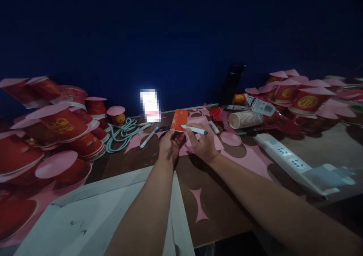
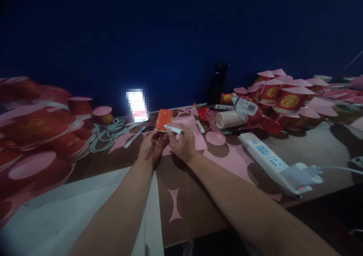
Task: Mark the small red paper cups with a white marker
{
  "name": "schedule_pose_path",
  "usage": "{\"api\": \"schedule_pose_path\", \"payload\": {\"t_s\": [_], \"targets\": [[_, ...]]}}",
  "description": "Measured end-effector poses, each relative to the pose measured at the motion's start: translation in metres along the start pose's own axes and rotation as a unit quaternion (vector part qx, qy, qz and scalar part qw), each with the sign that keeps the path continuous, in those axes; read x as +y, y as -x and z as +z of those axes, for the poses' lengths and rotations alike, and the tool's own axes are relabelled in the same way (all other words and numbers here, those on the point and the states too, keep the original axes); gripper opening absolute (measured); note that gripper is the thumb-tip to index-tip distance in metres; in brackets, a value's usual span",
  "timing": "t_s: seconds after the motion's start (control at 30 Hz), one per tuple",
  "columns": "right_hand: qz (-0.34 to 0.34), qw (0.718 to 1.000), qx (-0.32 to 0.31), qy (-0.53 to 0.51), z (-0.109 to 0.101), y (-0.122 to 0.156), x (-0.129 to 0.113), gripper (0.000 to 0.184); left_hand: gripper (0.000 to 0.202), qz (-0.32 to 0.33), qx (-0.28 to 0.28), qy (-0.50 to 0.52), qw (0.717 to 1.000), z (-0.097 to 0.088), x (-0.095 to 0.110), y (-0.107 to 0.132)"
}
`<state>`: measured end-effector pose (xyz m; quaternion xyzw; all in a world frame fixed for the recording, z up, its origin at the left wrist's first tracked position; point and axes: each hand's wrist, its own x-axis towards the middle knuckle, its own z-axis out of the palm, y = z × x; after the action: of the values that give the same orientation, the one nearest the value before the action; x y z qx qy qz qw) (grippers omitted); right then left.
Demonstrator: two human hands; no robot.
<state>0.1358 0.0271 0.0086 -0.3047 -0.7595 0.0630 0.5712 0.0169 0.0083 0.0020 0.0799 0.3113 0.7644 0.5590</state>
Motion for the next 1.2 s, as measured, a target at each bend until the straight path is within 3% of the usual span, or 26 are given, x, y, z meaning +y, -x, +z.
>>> {"api": "schedule_pose_path", "payload": {"t_s": [1.2], "targets": [[-0.017,1.0,0.005,-0.012,0.0014,0.0013,0.0019,0.016,0.011,0.001,0.027,0.039,0.999,0.0005,0.0041,-0.0025]]}}
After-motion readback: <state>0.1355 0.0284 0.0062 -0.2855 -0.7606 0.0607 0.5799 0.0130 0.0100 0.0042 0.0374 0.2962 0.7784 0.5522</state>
